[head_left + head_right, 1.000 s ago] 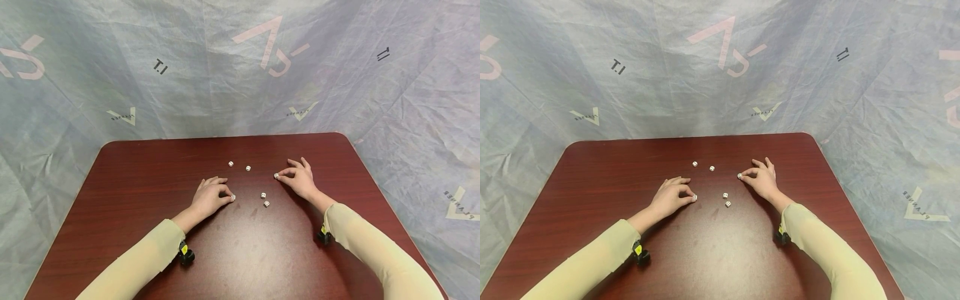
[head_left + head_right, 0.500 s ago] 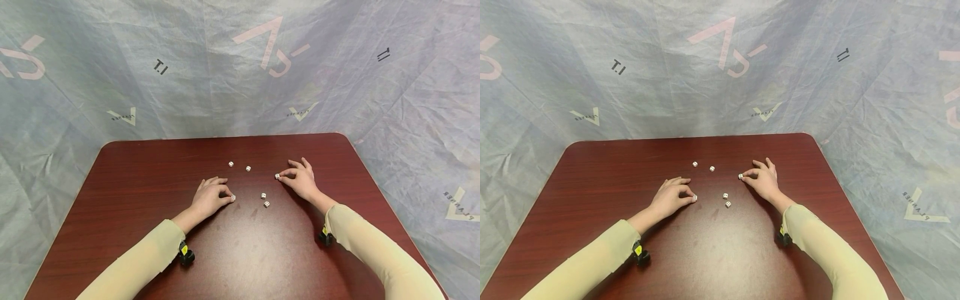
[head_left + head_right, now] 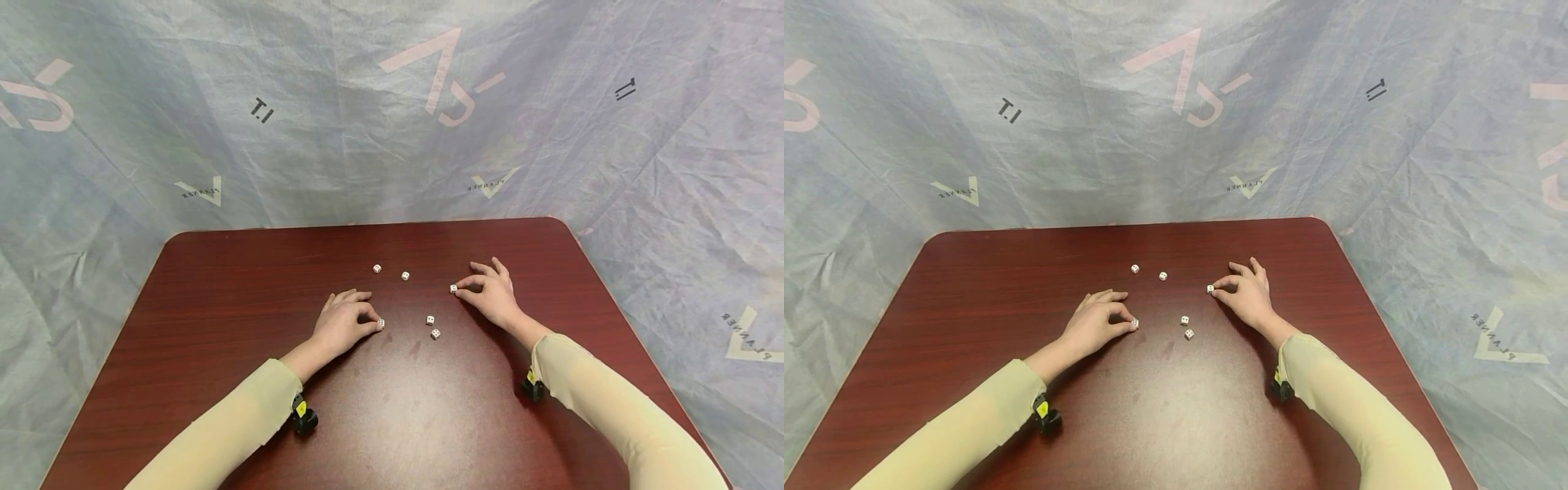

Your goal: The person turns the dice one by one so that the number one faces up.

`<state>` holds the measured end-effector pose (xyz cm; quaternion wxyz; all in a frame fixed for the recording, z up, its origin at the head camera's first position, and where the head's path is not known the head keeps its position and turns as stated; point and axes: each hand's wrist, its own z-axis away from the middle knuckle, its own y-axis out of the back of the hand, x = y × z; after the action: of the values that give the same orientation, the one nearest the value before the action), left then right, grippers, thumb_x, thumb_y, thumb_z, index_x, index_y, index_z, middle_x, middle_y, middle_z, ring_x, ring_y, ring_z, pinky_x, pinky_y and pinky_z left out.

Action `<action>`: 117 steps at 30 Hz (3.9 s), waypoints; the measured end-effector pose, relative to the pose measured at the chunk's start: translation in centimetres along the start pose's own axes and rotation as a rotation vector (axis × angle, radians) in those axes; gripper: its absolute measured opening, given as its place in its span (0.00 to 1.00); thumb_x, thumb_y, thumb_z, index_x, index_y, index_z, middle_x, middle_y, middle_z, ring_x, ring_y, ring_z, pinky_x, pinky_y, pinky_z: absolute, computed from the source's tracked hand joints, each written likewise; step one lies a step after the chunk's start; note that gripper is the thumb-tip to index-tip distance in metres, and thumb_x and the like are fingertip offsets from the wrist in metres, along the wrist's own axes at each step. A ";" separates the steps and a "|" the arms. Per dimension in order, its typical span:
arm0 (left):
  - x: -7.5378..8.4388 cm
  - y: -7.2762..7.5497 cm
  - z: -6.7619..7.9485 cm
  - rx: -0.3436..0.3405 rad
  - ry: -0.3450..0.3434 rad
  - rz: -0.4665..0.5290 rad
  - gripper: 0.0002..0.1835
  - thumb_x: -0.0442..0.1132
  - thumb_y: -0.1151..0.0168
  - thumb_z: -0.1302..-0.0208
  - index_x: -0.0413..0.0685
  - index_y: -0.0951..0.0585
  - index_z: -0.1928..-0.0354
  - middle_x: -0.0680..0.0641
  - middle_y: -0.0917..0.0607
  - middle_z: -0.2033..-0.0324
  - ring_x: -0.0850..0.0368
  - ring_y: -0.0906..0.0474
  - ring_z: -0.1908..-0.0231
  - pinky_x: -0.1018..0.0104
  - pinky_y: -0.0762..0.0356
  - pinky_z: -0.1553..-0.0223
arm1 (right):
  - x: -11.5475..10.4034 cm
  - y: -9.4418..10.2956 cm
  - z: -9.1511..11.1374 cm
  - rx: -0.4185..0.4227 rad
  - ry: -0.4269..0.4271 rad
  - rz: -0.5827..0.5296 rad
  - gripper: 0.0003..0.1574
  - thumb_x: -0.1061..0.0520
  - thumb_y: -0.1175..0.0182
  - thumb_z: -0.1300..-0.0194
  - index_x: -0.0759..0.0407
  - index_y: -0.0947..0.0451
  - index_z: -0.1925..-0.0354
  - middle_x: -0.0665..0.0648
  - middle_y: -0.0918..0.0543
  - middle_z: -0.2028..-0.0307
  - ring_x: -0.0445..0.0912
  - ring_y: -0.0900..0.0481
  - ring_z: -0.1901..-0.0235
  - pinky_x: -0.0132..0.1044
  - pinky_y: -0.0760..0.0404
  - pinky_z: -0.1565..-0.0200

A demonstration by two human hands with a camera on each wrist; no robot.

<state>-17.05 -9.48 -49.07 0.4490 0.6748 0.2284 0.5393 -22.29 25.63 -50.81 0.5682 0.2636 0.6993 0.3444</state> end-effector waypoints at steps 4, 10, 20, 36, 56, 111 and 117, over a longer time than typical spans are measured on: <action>-0.1 0.0 0.0 0.001 -0.004 0.003 0.03 0.52 0.26 0.38 0.67 0.11 0.64 0.48 0.24 0.31 0.43 0.39 0.26 0.35 0.54 0.26 | 0.0 0.2 0.0 0.000 0.012 0.013 0.11 0.48 0.26 0.37 0.48 0.09 0.57 0.63 0.30 0.29 0.66 0.61 0.22 0.69 0.62 0.29; -0.2 -0.1 0.0 0.006 -0.008 0.005 0.03 0.52 0.26 0.38 0.67 0.11 0.64 0.48 0.24 0.31 0.42 0.39 0.26 0.35 0.54 0.26 | -0.3 1.0 -0.2 -0.003 0.055 0.064 0.16 0.48 0.26 0.37 0.49 0.10 0.52 0.62 0.28 0.30 0.66 0.57 0.23 0.70 0.59 0.29; -0.1 0.1 0.1 -0.002 -0.008 0.003 0.03 0.52 0.26 0.37 0.67 0.11 0.64 0.48 0.25 0.31 0.42 0.40 0.26 0.34 0.54 0.26 | -0.4 2.0 -1.0 0.003 0.154 0.204 0.13 0.47 0.24 0.41 0.47 0.09 0.58 0.61 0.24 0.35 0.63 0.52 0.23 0.68 0.61 0.27; -0.1 -0.1 0.0 0.005 -0.013 0.000 0.03 0.52 0.27 0.37 0.66 0.11 0.64 0.48 0.24 0.31 0.42 0.39 0.26 0.34 0.54 0.26 | -0.9 1.8 -1.6 -0.047 0.147 0.197 0.09 0.47 0.23 0.42 0.45 0.08 0.61 0.61 0.23 0.35 0.63 0.52 0.23 0.67 0.57 0.28; -0.2 -0.2 -0.1 0.014 -0.014 0.001 0.03 0.52 0.26 0.37 0.66 0.11 0.65 0.48 0.24 0.32 0.42 0.39 0.26 0.35 0.55 0.26 | -1.2 1.7 -2.0 -0.070 0.167 0.220 0.08 0.47 0.23 0.42 0.45 0.08 0.63 0.61 0.23 0.34 0.63 0.54 0.23 0.66 0.58 0.27; -0.2 -0.2 0.0 0.003 -0.011 0.010 0.04 0.52 0.27 0.37 0.67 0.11 0.63 0.48 0.25 0.31 0.42 0.40 0.26 0.35 0.55 0.26 | -2.2 1.6 -1.7 0.024 0.032 -0.351 0.15 0.47 0.27 0.36 0.53 0.09 0.54 0.64 0.22 0.35 0.60 0.43 0.25 0.56 0.54 0.25; -0.2 -0.2 0.0 0.003 -0.011 0.016 0.04 0.52 0.27 0.37 0.67 0.11 0.63 0.48 0.25 0.31 0.42 0.40 0.26 0.35 0.55 0.26 | -1.5 0.7 -1.4 0.045 0.033 -0.344 0.14 0.48 0.26 0.37 0.54 0.09 0.56 0.65 0.25 0.33 0.61 0.47 0.24 0.57 0.60 0.25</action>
<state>-17.02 -9.52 -49.34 0.4449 0.6802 0.2212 0.5390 -23.33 24.70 -49.18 0.6009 0.1471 0.7510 0.2306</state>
